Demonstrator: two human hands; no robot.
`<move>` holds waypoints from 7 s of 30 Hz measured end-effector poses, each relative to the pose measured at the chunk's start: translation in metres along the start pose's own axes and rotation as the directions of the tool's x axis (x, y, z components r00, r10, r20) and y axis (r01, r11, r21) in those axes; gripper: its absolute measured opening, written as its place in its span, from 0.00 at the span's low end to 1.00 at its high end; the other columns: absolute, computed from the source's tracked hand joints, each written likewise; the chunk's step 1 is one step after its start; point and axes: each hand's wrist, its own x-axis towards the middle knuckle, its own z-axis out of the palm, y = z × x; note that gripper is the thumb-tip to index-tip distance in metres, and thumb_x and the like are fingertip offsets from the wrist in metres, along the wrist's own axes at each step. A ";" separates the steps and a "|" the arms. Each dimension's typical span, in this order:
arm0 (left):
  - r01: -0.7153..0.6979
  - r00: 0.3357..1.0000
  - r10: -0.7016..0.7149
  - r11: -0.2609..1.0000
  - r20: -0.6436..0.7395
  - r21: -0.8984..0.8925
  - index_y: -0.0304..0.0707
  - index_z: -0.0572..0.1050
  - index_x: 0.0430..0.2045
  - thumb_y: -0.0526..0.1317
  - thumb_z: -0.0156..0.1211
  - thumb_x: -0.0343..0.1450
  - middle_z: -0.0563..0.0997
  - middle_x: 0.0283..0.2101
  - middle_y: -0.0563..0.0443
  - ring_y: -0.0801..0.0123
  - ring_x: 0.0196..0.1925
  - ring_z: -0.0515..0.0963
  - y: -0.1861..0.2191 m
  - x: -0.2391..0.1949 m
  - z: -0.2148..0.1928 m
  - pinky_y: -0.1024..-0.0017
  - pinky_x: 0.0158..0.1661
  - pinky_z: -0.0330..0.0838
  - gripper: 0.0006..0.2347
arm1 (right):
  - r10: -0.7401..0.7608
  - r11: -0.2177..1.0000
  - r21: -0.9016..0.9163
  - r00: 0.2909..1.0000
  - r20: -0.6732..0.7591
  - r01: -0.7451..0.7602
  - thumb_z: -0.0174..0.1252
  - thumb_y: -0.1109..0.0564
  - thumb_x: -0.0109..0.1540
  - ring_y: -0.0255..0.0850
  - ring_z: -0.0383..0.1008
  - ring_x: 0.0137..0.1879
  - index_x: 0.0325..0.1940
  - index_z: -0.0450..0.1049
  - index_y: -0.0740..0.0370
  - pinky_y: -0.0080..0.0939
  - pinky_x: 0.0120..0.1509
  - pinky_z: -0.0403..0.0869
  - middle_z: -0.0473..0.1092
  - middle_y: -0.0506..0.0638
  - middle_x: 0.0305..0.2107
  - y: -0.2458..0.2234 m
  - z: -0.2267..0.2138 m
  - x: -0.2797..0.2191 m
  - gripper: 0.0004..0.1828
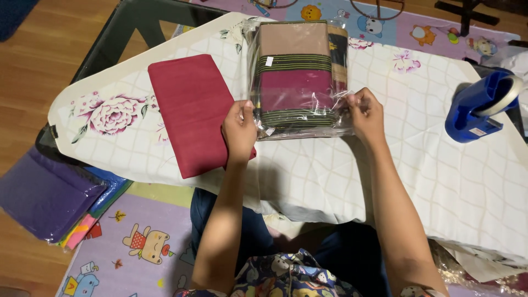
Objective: The person gathers several folded fabric pieces, places them into a clear plastic bag, and seals the bag using a tape dispenser. The person then places the sealed package on the table.
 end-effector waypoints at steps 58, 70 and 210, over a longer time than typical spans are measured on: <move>-0.841 0.537 0.477 0.241 0.695 0.485 0.66 0.64 0.68 0.48 0.43 0.78 0.67 0.71 0.55 0.47 0.75 0.60 0.000 -0.039 0.084 0.36 0.66 0.49 0.20 | 0.255 0.964 0.052 0.846 -0.469 -0.262 0.59 0.54 0.71 0.38 0.71 0.33 0.47 0.72 0.63 0.36 0.35 0.69 0.71 0.53 0.32 0.025 -0.050 0.002 0.09; -0.835 0.539 0.539 0.238 0.648 0.497 0.56 0.70 0.66 0.46 0.50 0.77 0.68 0.71 0.54 0.49 0.74 0.62 0.017 -0.046 0.079 0.39 0.69 0.49 0.19 | 0.760 0.627 0.128 0.567 -0.316 -0.769 0.33 0.35 0.70 0.49 0.73 0.42 0.56 0.69 0.59 0.50 0.46 0.75 0.70 0.55 0.46 0.051 -0.281 -0.012 0.30; -0.760 0.638 0.560 0.350 0.528 0.548 0.47 0.68 0.63 0.41 0.45 0.75 0.72 0.68 0.54 0.55 0.71 0.68 0.003 -0.042 0.093 0.43 0.66 0.57 0.19 | 0.382 0.732 0.575 0.919 0.100 -0.366 0.62 0.61 0.66 0.28 0.72 0.28 0.55 0.73 0.66 0.23 0.33 0.70 0.77 0.50 0.26 -0.076 0.004 -0.018 0.14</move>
